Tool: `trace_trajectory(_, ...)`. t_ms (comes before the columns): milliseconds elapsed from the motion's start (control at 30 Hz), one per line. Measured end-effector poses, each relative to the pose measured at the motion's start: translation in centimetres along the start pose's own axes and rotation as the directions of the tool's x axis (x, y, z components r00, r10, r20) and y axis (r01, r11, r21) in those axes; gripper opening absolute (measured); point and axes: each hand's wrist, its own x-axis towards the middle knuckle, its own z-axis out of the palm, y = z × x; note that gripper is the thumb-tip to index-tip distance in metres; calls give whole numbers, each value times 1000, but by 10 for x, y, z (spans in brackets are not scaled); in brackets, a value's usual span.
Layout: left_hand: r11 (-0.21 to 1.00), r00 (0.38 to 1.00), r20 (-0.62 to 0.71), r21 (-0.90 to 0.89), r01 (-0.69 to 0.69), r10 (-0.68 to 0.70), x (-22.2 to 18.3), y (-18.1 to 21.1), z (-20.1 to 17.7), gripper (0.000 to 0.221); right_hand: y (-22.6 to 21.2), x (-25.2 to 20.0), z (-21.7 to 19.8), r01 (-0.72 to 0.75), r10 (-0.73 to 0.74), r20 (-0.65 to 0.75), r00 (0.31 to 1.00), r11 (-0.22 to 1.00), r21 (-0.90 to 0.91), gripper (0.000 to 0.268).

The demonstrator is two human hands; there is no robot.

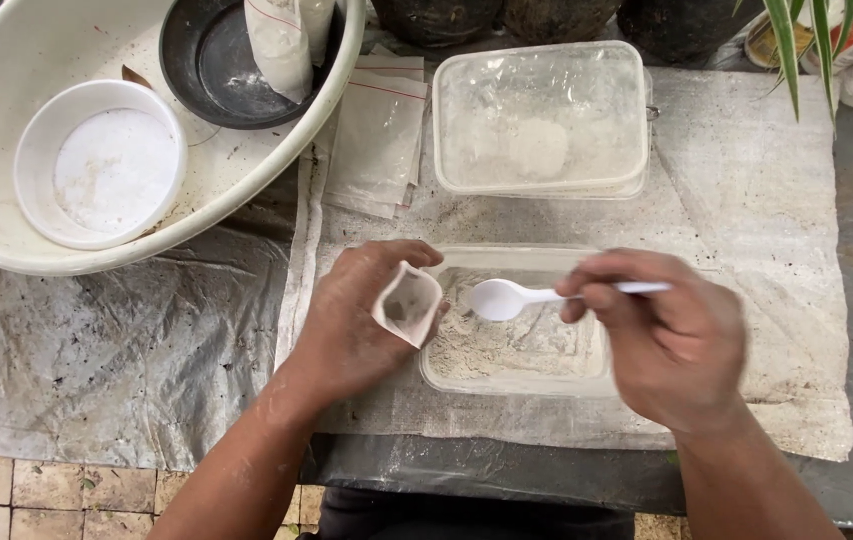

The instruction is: Filling small plastic packets with white agricultural powder using a plastic spoon in a processing area.

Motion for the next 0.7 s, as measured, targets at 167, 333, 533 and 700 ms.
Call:
trace_trajectory(167,972,979,-53,140,-187,196,1,-10,14,28,0,5,3,-67,74,60,995,991,-120,17)
trace_trajectory(333,963,969,-98,167,-210,228,2,-9,15,18,-2,8,5,-136,141,50,989,986,-100,17)
trace_trajectory(533,954,962,-114,204,-222,248,1,-13,16,23,-1,5,7,-200,203,93,975,979,-44,18)
trace_trajectory(700,952,960,-123,208,-224,253,1,-11,15,35,-1,4,-5,-362,372,-80,925,925,116,18)
